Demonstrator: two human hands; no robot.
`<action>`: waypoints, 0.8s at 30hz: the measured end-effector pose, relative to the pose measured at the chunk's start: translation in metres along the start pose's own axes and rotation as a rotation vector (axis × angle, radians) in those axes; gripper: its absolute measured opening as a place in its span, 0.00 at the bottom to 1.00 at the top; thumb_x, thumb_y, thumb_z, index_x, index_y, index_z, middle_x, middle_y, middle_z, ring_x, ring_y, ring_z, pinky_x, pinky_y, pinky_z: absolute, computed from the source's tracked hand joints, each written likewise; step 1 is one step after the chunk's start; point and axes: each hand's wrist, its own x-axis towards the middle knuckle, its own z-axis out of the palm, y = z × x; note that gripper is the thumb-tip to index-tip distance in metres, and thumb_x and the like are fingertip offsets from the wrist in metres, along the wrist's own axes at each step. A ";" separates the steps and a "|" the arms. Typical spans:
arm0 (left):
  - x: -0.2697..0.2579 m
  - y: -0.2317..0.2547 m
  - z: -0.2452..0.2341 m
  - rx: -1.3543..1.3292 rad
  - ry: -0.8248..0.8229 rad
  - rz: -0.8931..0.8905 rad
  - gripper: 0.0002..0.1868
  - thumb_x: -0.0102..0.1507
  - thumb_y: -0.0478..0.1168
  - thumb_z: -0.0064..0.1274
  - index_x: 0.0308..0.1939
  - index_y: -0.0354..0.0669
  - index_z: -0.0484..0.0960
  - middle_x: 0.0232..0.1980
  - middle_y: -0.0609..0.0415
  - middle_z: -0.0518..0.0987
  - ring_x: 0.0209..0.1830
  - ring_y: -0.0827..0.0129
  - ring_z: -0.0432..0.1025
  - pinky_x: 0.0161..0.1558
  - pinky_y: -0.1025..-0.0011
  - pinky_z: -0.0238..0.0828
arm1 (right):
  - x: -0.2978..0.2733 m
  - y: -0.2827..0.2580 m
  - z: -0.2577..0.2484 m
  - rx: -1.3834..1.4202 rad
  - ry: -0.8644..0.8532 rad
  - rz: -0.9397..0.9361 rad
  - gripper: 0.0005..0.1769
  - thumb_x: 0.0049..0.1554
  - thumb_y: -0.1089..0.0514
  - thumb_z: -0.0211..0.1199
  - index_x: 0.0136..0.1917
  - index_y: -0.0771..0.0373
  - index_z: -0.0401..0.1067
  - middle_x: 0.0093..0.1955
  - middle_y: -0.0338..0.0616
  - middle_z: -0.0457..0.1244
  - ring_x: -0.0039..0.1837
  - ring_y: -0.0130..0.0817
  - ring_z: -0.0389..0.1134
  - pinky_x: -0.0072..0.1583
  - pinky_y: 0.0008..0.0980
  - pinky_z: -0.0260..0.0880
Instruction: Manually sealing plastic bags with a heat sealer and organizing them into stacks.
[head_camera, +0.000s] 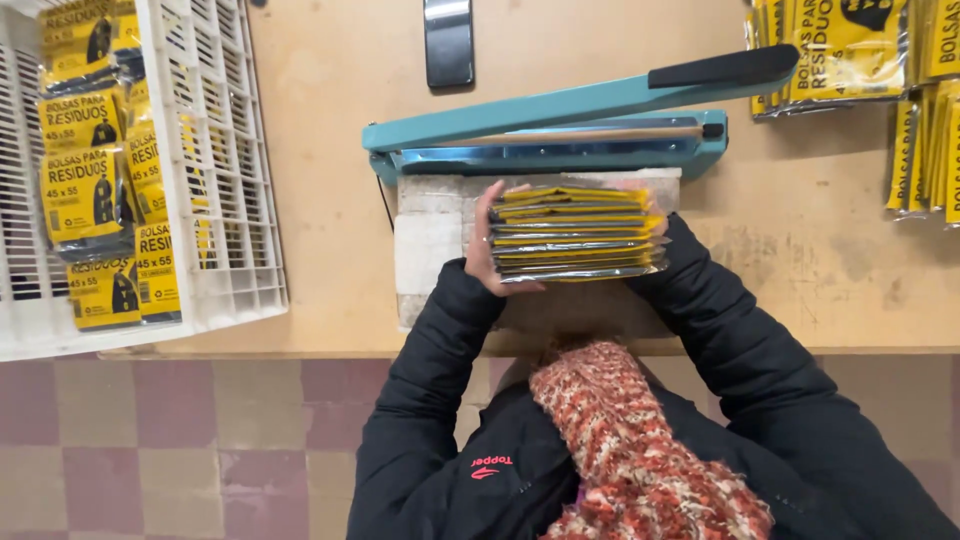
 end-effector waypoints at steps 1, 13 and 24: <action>0.002 0.003 0.000 -0.003 0.002 -0.010 0.74 0.48 0.57 0.79 0.81 0.41 0.40 0.80 0.40 0.57 0.80 0.53 0.59 0.79 0.56 0.58 | -0.005 0.003 0.002 0.005 0.000 0.009 0.33 0.64 0.34 0.54 0.68 0.61 0.69 0.68 0.51 0.64 0.69 0.47 0.66 0.68 0.47 0.68; -0.001 -0.008 -0.001 -0.358 -0.006 -0.255 0.40 0.69 0.58 0.58 0.73 0.34 0.61 0.70 0.40 0.69 0.68 0.59 0.70 0.69 0.63 0.68 | -0.012 -0.029 0.021 0.733 0.085 0.309 0.26 0.65 0.55 0.51 0.75 0.61 0.61 0.74 0.48 0.61 0.75 0.37 0.63 0.73 0.37 0.66; -0.012 -0.041 0.007 -0.414 0.322 -0.380 0.31 0.68 0.51 0.55 0.65 0.30 0.66 0.56 0.44 0.79 0.54 0.62 0.76 0.56 0.64 0.74 | -0.018 -0.054 0.054 0.760 0.093 0.272 0.26 0.65 0.55 0.50 0.76 0.61 0.61 0.75 0.48 0.61 0.75 0.37 0.62 0.73 0.38 0.66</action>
